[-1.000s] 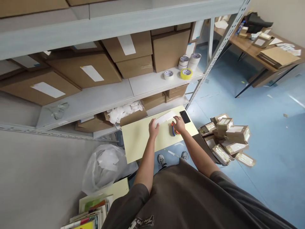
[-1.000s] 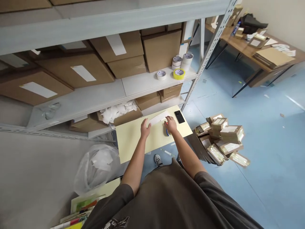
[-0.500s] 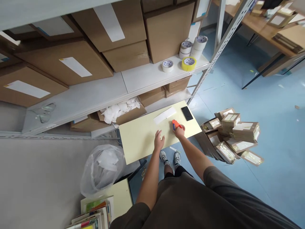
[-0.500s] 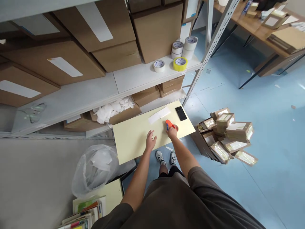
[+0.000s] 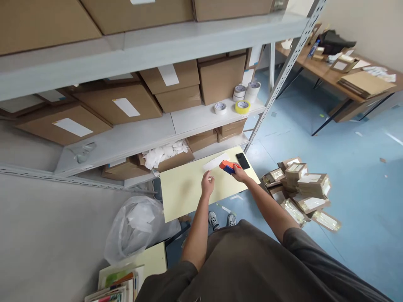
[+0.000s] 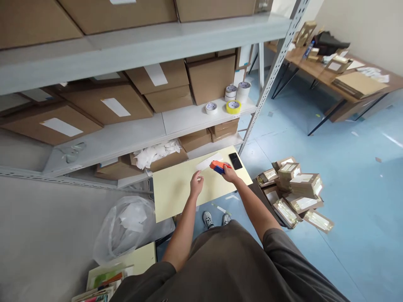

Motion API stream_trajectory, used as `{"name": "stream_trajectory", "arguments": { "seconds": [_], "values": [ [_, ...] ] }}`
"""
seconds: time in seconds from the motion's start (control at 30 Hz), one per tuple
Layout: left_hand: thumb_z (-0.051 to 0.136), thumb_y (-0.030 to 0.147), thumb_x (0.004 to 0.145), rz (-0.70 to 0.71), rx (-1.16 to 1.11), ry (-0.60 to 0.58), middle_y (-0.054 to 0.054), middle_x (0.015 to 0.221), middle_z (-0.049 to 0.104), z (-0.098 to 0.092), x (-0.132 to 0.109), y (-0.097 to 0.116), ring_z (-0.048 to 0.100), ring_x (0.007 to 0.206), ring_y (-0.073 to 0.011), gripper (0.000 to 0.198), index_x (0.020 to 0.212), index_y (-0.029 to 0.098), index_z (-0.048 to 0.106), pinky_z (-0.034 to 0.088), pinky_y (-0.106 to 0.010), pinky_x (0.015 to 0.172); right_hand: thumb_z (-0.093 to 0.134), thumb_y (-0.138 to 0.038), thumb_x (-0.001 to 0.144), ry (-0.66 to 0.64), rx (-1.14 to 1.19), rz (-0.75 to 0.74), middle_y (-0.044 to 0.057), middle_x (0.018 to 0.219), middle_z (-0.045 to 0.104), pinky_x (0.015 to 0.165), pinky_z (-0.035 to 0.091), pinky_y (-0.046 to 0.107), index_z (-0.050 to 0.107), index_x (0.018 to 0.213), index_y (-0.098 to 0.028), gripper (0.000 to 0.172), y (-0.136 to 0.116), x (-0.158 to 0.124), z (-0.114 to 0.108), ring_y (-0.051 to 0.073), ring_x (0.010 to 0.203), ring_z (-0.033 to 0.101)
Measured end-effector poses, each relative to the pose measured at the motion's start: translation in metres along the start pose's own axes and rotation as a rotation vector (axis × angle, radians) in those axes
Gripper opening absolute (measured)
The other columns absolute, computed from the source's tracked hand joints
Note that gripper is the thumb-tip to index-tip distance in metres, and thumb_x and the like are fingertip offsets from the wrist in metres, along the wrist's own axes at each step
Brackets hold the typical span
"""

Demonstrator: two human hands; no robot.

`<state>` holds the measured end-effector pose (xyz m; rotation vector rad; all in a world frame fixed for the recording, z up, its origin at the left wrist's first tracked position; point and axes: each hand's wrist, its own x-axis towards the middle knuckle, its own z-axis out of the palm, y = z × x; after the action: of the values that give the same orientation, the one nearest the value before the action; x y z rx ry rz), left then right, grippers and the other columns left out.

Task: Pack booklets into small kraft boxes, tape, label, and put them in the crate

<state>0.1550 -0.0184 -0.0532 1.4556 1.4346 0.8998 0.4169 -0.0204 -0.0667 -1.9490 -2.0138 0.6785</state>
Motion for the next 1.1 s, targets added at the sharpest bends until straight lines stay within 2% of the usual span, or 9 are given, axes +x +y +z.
{"name": "stream_trajectory", "arguments": {
  "seconds": [0.17, 0.27, 0.37, 0.43, 0.53, 0.63, 0.77, 0.87, 1.1],
  "values": [
    [0.062, 0.037, 0.101, 0.107, -0.109, -0.004, -0.013, 0.136, 0.073, -0.034, 0.033, 0.065, 0.07, 0.118, -0.0237, 0.038, 0.134, 0.023, 0.074, 0.06, -0.037, 0.097, 0.068, -0.053, 0.098, -0.069, 0.043, -0.082, 0.016, 0.137, 0.07, 0.098, 0.051, 0.036, 0.062, 0.138, -0.02, 0.052, -0.045, 0.005, -0.082, 0.032, 0.118, 0.069],
    [0.063, 0.047, 0.101, 0.216, -0.192, -0.139, -0.012, 0.125, 0.078, -0.063, 0.043, 0.098, 0.071, 0.121, -0.0255, 0.04, 0.128, 0.022, 0.078, 0.058, -0.038, 0.101, 0.071, -0.057, 0.096, -0.05, 0.123, -0.254, 0.012, 0.123, 0.074, 0.097, 0.052, 0.036, 0.07, 0.116, -0.021, 0.041, -0.075, 0.002, -0.118, 0.03, 0.112, 0.068],
    [0.07, 0.053, 0.096, 0.326, -0.189, -0.279, -0.011, 0.115, 0.08, -0.091, 0.046, 0.12, 0.073, 0.111, -0.0252, 0.039, 0.116, 0.022, 0.083, 0.058, -0.036, 0.095, 0.074, -0.06, 0.094, 0.012, 0.177, -0.382, 0.009, 0.101, 0.074, 0.092, 0.053, 0.037, 0.07, 0.097, -0.021, 0.04, -0.1, -0.003, -0.141, 0.028, 0.1, 0.068],
    [0.074, 0.053, 0.093, 0.392, -0.168, -0.305, -0.01, 0.108, 0.08, -0.107, 0.044, 0.13, 0.074, 0.104, -0.0237, 0.036, 0.108, 0.022, 0.086, 0.058, -0.034, 0.088, 0.074, -0.062, 0.094, 0.063, 0.185, -0.416, 0.008, 0.094, 0.072, 0.089, 0.053, 0.037, 0.068, 0.092, -0.021, 0.042, -0.115, -0.004, -0.149, 0.027, 0.094, 0.067],
    [0.074, 0.051, 0.093, 0.46, -0.164, -0.237, -0.009, 0.103, 0.08, -0.123, 0.04, 0.138, 0.073, 0.096, -0.0214, 0.032, 0.102, 0.023, 0.087, 0.057, -0.031, 0.08, 0.074, -0.064, 0.094, 0.106, 0.176, -0.427, 0.008, 0.091, 0.071, 0.085, 0.053, 0.036, 0.068, 0.089, -0.021, 0.044, -0.134, -0.003, -0.153, 0.026, 0.089, 0.066],
    [0.071, 0.049, 0.097, 0.467, -0.184, -0.143, -0.009, 0.105, 0.079, -0.133, 0.04, 0.142, 0.073, 0.099, -0.0208, 0.03, 0.101, 0.023, 0.086, 0.057, -0.03, 0.08, 0.073, -0.065, 0.094, 0.118, 0.165, -0.44, 0.008, 0.091, 0.071, 0.084, 0.053, 0.035, 0.069, 0.09, -0.021, 0.044, -0.149, 0.003, -0.151, 0.025, 0.087, 0.065],
    [0.072, 0.049, 0.096, 0.452, -0.182, -0.115, -0.008, 0.101, 0.08, -0.142, 0.049, 0.142, 0.074, 0.095, -0.0211, 0.031, 0.097, 0.022, 0.085, 0.058, -0.031, 0.079, 0.072, -0.064, 0.095, 0.143, 0.15, -0.472, 0.009, 0.088, 0.072, 0.086, 0.053, 0.037, 0.069, 0.089, -0.021, 0.043, -0.16, 0.015, -0.148, 0.026, 0.088, 0.066],
    [0.07, 0.05, 0.097, 0.475, -0.136, -0.052, -0.008, 0.097, 0.08, -0.145, 0.057, 0.143, 0.073, 0.092, -0.0221, 0.032, 0.094, 0.022, 0.084, 0.059, -0.033, 0.079, 0.072, -0.063, 0.096, 0.141, 0.134, -0.481, 0.009, 0.087, 0.071, 0.083, 0.054, 0.037, 0.068, 0.088, -0.021, 0.043, -0.164, 0.028, -0.148, 0.027, 0.086, 0.066],
    [0.055, 0.051, 0.106, 0.465, -0.06, 0.311, -0.011, 0.102, 0.078, -0.128, 0.065, 0.146, 0.072, 0.106, -0.0263, 0.038, 0.1, 0.025, 0.082, 0.057, -0.041, 0.101, 0.069, -0.061, 0.099, 0.125, 0.122, -0.487, 0.012, 0.097, 0.075, 0.086, 0.056, 0.039, 0.072, 0.104, -0.023, 0.039, -0.16, 0.064, -0.159, 0.03, 0.094, 0.071]
  ]
}}
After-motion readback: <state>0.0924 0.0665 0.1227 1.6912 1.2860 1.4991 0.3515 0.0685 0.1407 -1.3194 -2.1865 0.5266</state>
